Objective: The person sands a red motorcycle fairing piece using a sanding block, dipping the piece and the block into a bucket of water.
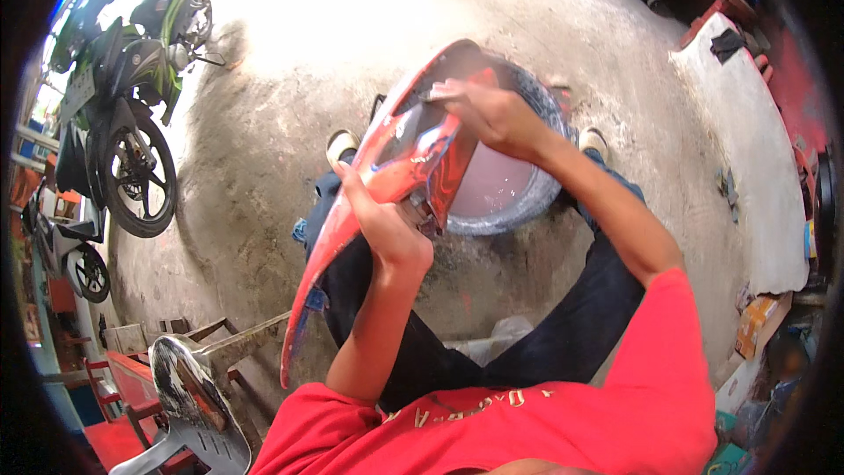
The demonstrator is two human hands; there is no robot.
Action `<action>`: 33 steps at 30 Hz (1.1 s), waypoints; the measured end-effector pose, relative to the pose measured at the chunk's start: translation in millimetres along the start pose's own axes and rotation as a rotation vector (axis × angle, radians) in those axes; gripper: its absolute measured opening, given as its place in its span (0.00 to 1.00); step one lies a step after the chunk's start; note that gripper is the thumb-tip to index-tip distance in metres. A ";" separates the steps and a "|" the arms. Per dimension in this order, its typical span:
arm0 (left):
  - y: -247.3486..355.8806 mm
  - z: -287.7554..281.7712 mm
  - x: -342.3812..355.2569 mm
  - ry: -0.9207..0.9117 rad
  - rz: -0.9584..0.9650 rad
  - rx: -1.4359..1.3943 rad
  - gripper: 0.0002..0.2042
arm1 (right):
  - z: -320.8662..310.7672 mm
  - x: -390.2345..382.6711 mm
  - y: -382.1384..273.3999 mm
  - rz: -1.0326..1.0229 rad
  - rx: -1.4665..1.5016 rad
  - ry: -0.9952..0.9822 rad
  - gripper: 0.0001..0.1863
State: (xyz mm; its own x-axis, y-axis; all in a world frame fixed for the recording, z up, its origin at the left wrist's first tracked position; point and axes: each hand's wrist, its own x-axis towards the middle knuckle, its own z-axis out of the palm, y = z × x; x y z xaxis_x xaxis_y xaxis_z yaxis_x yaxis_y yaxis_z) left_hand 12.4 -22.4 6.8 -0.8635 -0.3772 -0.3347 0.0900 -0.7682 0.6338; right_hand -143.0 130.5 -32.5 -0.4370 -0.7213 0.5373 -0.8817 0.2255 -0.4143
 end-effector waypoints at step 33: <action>7.4 -3.2 6.7 -0.022 0.062 -0.031 0.34 | 9.8 13.8 -88.5 -0.261 0.150 0.026 0.17</action>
State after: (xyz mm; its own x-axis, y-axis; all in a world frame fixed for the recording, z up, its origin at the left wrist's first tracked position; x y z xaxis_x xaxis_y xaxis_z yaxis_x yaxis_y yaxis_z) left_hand 8.8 -32.3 7.1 -0.8664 -0.4135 -0.2801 0.1584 -0.7594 0.6311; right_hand -69.2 94.1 4.4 -0.2051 -0.7249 0.6576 -0.9297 -0.0657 -0.3624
